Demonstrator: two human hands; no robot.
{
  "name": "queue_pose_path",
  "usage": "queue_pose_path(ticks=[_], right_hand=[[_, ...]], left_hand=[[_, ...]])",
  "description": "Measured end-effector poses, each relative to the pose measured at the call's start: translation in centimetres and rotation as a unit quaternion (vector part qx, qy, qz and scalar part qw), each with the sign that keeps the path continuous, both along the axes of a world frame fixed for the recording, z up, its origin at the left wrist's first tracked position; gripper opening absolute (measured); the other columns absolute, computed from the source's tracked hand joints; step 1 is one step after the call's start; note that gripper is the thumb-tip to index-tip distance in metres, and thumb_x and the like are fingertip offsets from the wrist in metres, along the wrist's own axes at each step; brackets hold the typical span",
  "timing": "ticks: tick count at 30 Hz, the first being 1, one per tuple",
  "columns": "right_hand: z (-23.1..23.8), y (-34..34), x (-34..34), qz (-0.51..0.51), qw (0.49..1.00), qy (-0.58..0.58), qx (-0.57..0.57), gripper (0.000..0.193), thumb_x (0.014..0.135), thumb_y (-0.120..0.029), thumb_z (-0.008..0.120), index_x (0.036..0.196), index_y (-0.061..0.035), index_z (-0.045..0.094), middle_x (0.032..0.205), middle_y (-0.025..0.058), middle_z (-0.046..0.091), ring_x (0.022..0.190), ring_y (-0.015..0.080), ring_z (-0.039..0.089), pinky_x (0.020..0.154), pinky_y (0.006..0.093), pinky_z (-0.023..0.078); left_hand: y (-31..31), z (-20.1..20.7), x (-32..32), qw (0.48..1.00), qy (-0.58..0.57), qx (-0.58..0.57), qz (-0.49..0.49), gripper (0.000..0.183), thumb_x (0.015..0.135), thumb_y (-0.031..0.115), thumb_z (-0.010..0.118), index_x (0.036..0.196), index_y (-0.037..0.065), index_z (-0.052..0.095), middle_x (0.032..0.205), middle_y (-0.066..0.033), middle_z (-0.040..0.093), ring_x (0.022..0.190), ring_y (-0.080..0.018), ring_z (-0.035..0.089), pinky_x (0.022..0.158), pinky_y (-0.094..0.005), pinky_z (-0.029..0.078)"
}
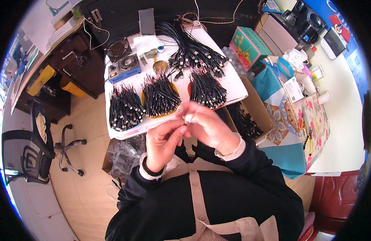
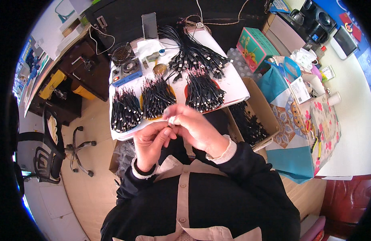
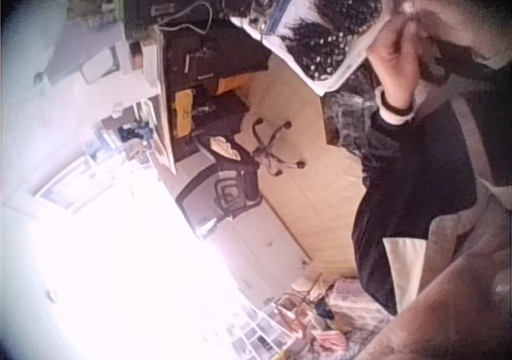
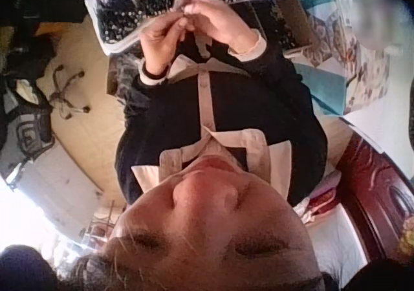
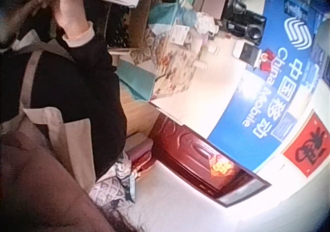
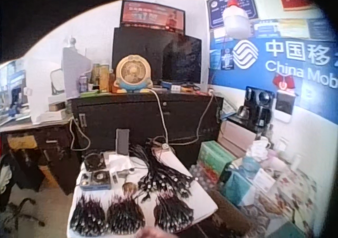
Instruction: The person repeatedly picks up small black wires and white connectors from a tray, aligns them, and presses them together. They occasionally use a small tool to adjust the connection and place the assembled unit back on the tray. The process is repeated for multiple units throughout the clip.
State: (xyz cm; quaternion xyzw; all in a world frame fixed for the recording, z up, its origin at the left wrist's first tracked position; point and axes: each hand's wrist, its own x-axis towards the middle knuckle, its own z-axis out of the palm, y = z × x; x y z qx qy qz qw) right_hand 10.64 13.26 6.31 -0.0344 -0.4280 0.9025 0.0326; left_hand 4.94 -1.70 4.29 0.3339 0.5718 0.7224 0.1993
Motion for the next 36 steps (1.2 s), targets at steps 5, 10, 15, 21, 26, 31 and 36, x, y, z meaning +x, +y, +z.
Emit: queue_pose_path(ticks=[5, 10, 15, 21, 26, 31, 36], right_hand=[[8.4, 2.7, 5.9, -0.224, 0.896, 0.362, 0.125, 0.012, 0.088, -0.006, 0.053, 0.099, -0.0002, 0.056, 0.095, 0.0110, 0.059, 0.085, 0.0188, 0.058, 0.074, 0.0307, 0.046], [14.6, 0.7, 12.0, -0.215, 0.806, 0.534, 0.138, 0.011, 0.087, -0.005, 0.058, 0.098, -0.0021, 0.060, 0.090, 0.0081, 0.060, 0.079, 0.0173, 0.058, 0.069, 0.0303, 0.047], [14.6, 1.5, 11.2, -0.217, 0.811, 0.517, 0.168, 0.012, 0.087, -0.003, 0.059, 0.099, -0.0013, 0.062, 0.088, 0.0062, 0.060, 0.077, 0.0141, 0.057, 0.067, 0.0295, 0.047], [6.4, 7.3, 3.4, -0.318, 0.832, 0.095, 0.444, 0.013, 0.088, 0.000, 0.060, 0.100, -0.0005, 0.064, 0.085, 0.0039, 0.061, 0.075, 0.0104, 0.055, 0.064, 0.0286, 0.047], [-4.9, 12.6, -6.3, -0.242, 0.595, -0.123, 0.757, 0.011, 0.078, -0.011, 0.064, 0.079, -0.0006, 0.062, 0.081, 0.0173, 0.064, 0.076, 0.0356, 0.063, 0.069, 0.0445, 0.051], [-7.2, 12.1, -7.4, -0.240, 0.542, -0.166, 0.788, 0.018, 0.079, -0.020, 0.067, 0.076, -0.0032, 0.063, 0.079, 0.0153, 0.065, 0.076, 0.0343, 0.064, 0.068, 0.0436, 0.051], [-6.7, 11.8, -7.8, -0.251, 0.535, -0.198, 0.782, 0.018, 0.080, -0.022, 0.067, 0.076, -0.0040, 0.065, 0.076, 0.0147, 0.066, 0.074, 0.0346, 0.065, 0.066, 0.0438, 0.052]], left_hand=[[0.8, -0.9, -1.0, 0.995, -0.099, -0.002, 0.014, 0.014, 0.095, 0.007, 0.058, 0.103, -0.004, 0.063, 0.076, -0.0045, 0.065, 0.057, -0.0043, 0.048, 0.053, -0.0178, 0.039], [2.5, -1.8, -1.7, 0.986, -0.168, 0.016, 0.003, 0.013, 0.095, 0.006, 0.059, 0.102, -0.003, 0.064, 0.076, -0.0046, 0.065, 0.058, -0.0047, 0.049, 0.053, -0.0180, 0.039], [3.2, -2.3, -1.9, 0.986, -0.166, 0.011, 0.011, 0.011, 0.096, 0.006, 0.057, 0.102, -0.002, 0.062, 0.077, -0.0049, 0.065, 0.058, -0.0056, 0.049, 0.053, -0.0186, 0.039], [3.5, -2.9, -2.7, 0.980, -0.196, 0.039, 0.019, 0.011, 0.097, 0.009, 0.055, 0.101, 0.000, 0.060, 0.077, -0.0067, 0.065, 0.056, -0.0063, 0.048, 0.051, -0.0188, 0.036], [3.5, -3.1, -2.9, 0.977, -0.209, 0.037, 0.017, 0.010, 0.097, 0.008, 0.054, 0.101, 0.000, 0.060, 0.077, -0.0095, 0.064, 0.055, -0.0088, 0.047, 0.051, -0.0200, 0.036], [3.2, -3.5, -3.2, 0.976, -0.217, 0.020, 0.008, 0.010, 0.097, 0.009, 0.054, 0.100, 0.001, 0.060, 0.077, -0.0089, 0.063, 0.055, -0.0085, 0.046, 0.051, -0.0201, 0.036], [3.1, -3.8, -3.4, 0.972, -0.233, 0.029, 0.001, 0.010, 0.097, 0.009, 0.055, 0.099, 0.001, 0.060, 0.077, -0.0079, 0.063, 0.055, -0.0084, 0.046, 0.051, -0.0207, 0.035]])
